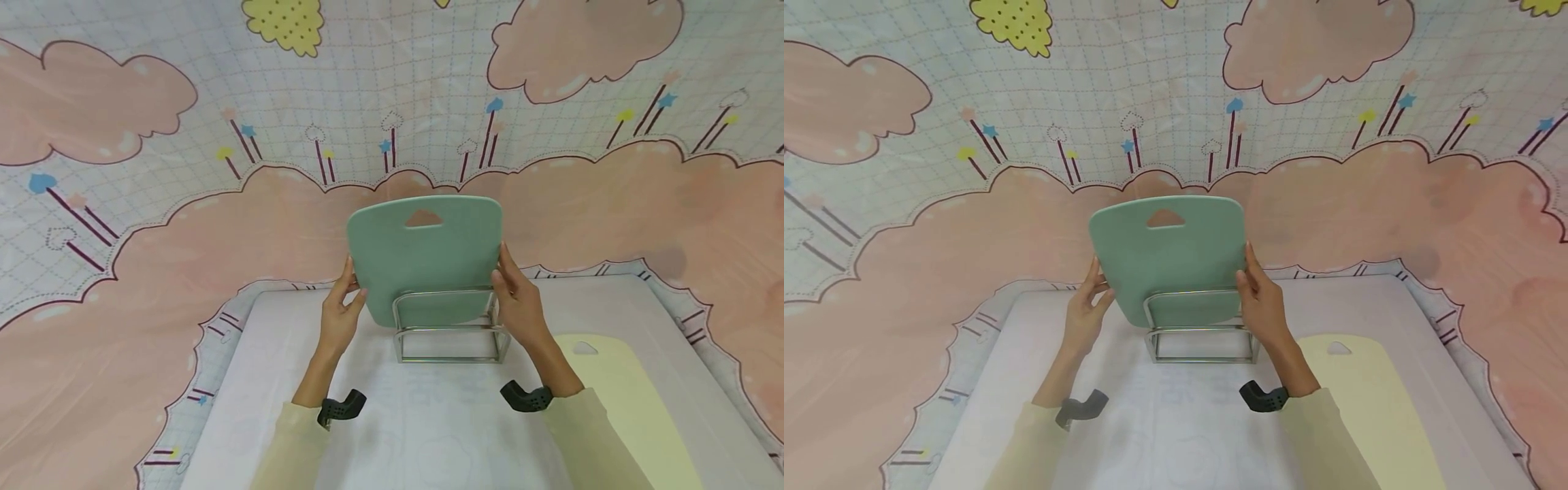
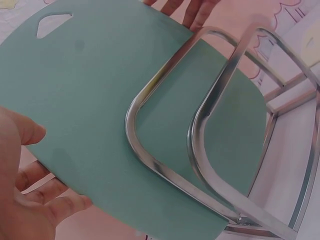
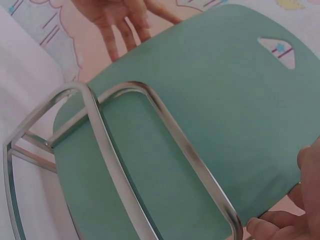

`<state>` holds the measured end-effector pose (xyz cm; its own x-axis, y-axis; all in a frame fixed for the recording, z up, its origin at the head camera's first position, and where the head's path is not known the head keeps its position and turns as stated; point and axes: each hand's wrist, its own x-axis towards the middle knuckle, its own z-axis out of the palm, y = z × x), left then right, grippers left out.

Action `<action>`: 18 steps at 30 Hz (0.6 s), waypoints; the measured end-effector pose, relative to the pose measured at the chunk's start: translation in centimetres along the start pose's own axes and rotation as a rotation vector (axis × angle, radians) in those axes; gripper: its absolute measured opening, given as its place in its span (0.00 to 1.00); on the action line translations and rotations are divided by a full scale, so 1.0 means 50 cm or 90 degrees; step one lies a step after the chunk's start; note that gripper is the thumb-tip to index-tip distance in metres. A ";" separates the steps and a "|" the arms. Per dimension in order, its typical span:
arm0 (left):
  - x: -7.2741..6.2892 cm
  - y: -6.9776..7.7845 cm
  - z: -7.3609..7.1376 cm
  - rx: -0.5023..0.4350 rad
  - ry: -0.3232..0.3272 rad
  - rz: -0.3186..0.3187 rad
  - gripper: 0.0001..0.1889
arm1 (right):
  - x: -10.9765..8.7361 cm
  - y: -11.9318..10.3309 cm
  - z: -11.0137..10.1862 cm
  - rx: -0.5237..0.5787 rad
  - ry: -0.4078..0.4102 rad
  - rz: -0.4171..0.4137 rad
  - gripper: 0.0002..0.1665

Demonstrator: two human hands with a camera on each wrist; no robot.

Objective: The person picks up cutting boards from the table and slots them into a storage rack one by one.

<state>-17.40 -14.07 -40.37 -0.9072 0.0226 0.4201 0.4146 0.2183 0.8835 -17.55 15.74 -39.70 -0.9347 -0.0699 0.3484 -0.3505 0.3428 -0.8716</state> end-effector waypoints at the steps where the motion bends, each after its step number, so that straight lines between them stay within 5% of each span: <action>1: 0.000 0.000 0.002 -0.001 0.000 0.001 0.33 | -0.002 -0.008 -0.002 -0.001 0.001 0.002 0.32; 18: 0.006 0.003 0.033 0.011 -0.020 0.028 0.32 | -0.017 -0.020 -0.021 -0.005 0.028 0.032 0.32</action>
<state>-17.71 -12.44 -40.47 -0.8902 0.0633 0.4511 0.4527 0.2337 0.8605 -16.34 16.44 -38.77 -0.9478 -0.0115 0.3188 -0.3022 0.3523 -0.8857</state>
